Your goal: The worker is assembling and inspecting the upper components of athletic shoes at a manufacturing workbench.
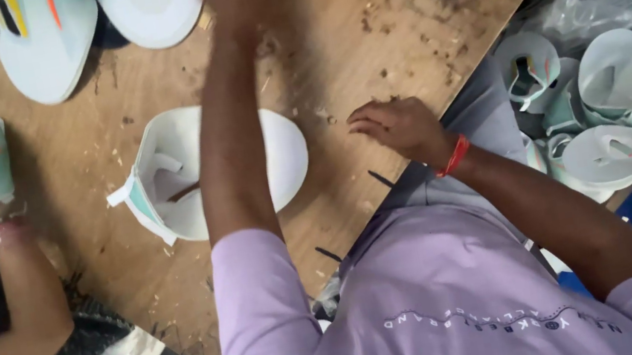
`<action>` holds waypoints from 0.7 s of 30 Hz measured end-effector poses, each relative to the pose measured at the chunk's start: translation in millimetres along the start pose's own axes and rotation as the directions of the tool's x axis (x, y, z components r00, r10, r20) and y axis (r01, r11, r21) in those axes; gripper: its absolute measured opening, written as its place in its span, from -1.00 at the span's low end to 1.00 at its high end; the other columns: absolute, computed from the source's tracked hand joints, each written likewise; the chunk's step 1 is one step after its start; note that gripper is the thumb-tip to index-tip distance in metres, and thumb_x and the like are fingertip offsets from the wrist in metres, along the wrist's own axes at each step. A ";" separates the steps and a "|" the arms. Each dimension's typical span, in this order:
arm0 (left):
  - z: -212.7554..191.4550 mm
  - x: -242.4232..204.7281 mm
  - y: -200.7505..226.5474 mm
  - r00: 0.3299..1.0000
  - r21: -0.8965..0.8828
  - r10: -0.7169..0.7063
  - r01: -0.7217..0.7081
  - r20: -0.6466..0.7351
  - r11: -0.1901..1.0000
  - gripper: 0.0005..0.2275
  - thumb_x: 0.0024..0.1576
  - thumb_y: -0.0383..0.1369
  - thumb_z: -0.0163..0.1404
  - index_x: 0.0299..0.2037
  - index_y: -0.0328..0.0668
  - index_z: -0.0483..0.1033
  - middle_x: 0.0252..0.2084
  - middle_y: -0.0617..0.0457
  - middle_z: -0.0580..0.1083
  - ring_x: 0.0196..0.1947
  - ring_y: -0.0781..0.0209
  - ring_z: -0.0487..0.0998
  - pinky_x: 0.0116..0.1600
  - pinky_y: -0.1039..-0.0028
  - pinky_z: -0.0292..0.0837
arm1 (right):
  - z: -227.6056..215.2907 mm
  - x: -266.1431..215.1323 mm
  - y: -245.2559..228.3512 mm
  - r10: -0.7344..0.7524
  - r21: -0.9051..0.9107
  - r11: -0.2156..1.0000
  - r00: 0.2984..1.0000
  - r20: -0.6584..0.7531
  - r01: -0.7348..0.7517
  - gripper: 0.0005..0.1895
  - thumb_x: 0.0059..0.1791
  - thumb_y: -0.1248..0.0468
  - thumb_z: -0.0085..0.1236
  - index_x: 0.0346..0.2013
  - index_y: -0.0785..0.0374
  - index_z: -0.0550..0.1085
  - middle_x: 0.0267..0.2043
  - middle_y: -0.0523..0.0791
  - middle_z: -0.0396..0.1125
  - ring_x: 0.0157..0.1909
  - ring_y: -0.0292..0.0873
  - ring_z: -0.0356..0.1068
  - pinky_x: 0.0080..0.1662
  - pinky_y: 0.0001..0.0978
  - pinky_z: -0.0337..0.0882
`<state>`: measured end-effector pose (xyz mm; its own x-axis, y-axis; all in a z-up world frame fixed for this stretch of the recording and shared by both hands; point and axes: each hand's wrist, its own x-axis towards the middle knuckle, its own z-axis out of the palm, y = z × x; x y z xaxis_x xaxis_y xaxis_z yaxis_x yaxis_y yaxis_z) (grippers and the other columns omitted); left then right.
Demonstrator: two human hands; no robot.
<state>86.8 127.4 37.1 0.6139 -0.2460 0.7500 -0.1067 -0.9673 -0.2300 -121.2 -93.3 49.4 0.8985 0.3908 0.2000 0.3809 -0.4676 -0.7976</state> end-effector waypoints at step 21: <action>-198.8 -79.0 23.3 0.293 -0.193 0.040 0.717 0.955 -0.670 -0.53 0.23 -0.35 0.01 0.31 -0.39 0.26 0.17 -0.14 0.49 0.11 0.08 0.57 0.25 0.27 0.48 | -98.3 -8.7 46.9 -0.196 -0.246 0.965 0.866 -0.461 0.088 -0.40 0.26 0.33 0.11 0.51 0.49 0.12 0.58 0.19 0.06 0.60 0.18 0.05 0.55 0.00 0.07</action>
<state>-119.6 112.1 95.7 0.9230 -0.0521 -0.3813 0.3611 0.4599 0.8112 -89.7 -196.6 66.2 0.8036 0.0645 0.5917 0.5003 -0.6118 -0.6128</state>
